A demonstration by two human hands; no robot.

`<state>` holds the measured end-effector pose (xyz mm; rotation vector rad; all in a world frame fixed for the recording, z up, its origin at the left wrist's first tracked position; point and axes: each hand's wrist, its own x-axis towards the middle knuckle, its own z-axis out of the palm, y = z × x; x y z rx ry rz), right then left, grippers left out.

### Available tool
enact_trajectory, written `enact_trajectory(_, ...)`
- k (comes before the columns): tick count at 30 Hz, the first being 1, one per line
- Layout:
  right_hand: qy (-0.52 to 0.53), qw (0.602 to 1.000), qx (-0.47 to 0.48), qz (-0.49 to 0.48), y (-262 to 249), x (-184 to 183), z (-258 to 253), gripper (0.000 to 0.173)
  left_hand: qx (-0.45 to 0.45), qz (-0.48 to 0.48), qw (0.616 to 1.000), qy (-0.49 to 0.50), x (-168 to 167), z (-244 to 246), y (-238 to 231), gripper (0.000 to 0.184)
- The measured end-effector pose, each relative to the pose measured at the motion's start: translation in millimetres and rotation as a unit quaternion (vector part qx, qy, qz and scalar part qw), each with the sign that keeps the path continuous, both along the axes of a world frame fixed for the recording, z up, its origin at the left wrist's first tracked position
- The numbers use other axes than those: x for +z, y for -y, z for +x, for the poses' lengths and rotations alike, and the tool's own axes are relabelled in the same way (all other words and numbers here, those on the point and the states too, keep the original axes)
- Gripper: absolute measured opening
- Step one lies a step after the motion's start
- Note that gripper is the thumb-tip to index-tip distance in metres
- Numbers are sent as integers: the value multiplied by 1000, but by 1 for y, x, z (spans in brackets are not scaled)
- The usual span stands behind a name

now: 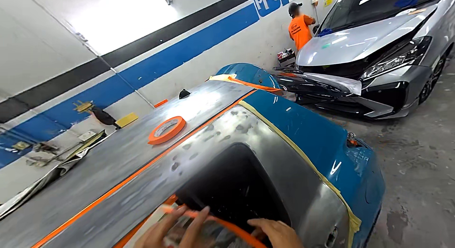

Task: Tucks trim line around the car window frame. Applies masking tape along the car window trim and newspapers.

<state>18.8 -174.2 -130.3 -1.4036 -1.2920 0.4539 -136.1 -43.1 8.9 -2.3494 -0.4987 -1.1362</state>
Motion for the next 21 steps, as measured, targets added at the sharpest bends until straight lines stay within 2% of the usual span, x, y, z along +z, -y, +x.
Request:
enact_trajectory(2, -64, 995, -70, 11, -10, -13, -11, 35, -52, -8, 998, -31, -1, 28, -15, 16)
enact_trajectory(3, -79, 991, -107, 15, -13, -21, -16, 32, -76, -5, 996, -46, -3, 41, -24, 17)
enact_trajectory(5, -97, 980, -172, 18, -19, -40, -20, 36, -127, 11, 988, -90, -10, 69, -43, 21)
enact_trajectory(8, -140, 965, -219, 35, -33, -62, -14, 44, -168, 53, 971, -161, -16, 101, -65, 27)
enact_trajectory(12, -215, 956, -195, 34, -47, -65, 12, 50, -182, 55, 963, -189, -10, 128, -69, 32)
enact_trajectory(15, -260, 949, -177, 25, -52, -65, 19, 53, -173, 34, 963, -204, -10, 126, -72, 47)
enact_trajectory(21, -290, 942, -167, -4, -45, -65, 22, 55, -146, 83, 949, -265, -21, 114, -79, 58)
